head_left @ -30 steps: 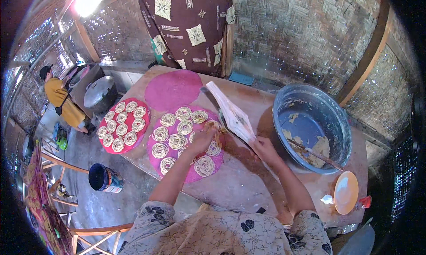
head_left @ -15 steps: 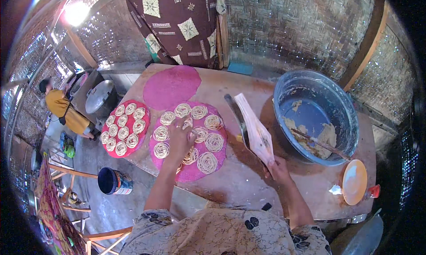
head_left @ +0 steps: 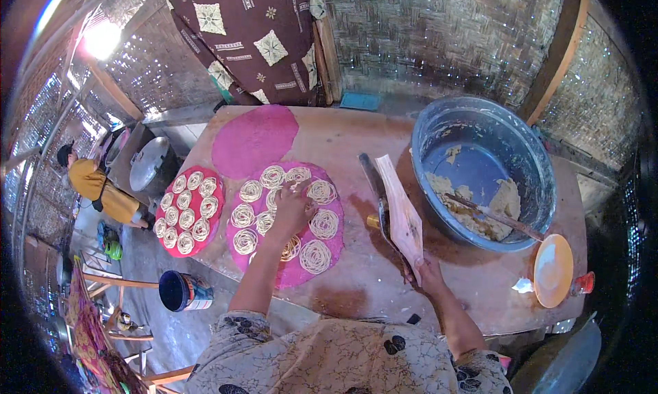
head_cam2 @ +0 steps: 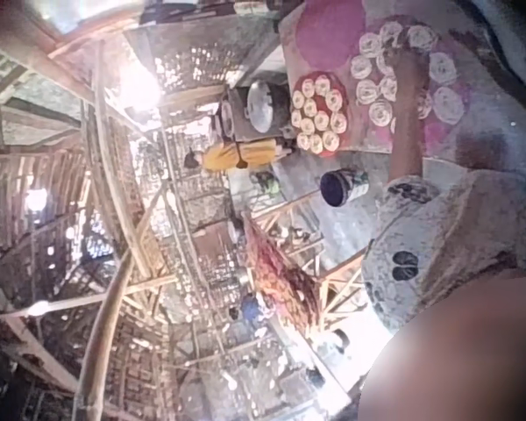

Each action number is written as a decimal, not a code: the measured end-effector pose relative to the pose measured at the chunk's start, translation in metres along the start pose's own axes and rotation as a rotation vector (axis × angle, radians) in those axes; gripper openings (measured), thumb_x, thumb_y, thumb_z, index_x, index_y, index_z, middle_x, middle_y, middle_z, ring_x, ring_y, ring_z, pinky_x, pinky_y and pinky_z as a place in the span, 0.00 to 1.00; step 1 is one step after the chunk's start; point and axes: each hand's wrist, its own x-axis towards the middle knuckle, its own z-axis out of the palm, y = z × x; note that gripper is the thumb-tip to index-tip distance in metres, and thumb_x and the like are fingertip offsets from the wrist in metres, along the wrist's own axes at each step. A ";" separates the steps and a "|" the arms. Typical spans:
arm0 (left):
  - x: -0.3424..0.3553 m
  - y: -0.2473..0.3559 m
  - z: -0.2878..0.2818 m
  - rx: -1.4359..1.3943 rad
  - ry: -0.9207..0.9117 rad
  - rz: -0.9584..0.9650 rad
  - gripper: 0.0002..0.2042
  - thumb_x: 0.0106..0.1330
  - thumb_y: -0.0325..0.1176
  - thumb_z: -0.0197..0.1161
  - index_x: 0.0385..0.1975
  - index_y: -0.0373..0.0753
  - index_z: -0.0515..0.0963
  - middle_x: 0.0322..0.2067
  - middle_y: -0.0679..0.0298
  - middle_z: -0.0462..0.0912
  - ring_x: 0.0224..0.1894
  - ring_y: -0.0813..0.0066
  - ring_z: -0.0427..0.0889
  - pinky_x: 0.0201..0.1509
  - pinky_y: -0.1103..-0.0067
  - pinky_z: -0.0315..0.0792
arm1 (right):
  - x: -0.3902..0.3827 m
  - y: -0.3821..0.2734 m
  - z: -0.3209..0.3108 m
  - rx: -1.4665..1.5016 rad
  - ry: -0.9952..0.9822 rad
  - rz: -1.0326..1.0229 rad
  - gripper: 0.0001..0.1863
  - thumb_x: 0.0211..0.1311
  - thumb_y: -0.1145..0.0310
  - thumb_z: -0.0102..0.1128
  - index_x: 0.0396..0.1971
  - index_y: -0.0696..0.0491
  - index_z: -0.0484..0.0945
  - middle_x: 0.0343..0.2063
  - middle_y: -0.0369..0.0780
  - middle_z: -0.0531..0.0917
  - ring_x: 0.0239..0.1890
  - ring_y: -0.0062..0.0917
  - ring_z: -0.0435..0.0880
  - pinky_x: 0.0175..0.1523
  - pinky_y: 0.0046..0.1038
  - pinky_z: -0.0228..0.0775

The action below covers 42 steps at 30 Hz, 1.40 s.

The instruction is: The person pipes swirls of dough onto pink and red circular mats using a manual piping tool, refilling the tool with dough from a large metal bowl by hand.

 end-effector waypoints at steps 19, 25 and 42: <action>0.009 0.004 -0.028 -0.065 -0.106 0.041 0.15 0.52 0.37 0.62 0.41 0.47 0.77 0.58 0.68 0.62 0.58 0.53 0.58 0.59 0.59 0.55 | -0.001 -0.023 0.008 -0.059 -0.060 -0.030 0.31 0.56 0.43 0.49 0.44 0.60 0.67 0.19 0.36 0.72 0.16 0.17 0.68 0.21 0.20 0.62; 0.010 0.005 -0.014 -0.003 -0.134 0.075 0.08 0.52 0.35 0.61 0.32 0.49 0.81 0.58 0.68 0.62 0.59 0.51 0.57 0.58 0.53 0.53 | 0.000 -0.017 0.007 -0.012 -0.044 -0.032 0.30 0.59 0.46 0.49 0.46 0.60 0.66 0.18 0.36 0.72 0.16 0.17 0.67 0.21 0.20 0.64; 0.001 0.007 -0.007 0.064 -0.086 0.025 0.07 0.50 0.30 0.59 0.29 0.44 0.80 0.58 0.66 0.63 0.58 0.53 0.59 0.58 0.54 0.55 | 0.000 -0.013 0.003 -0.007 -0.052 -0.007 0.30 0.56 0.46 0.52 0.42 0.61 0.68 0.19 0.37 0.72 0.17 0.17 0.68 0.22 0.21 0.65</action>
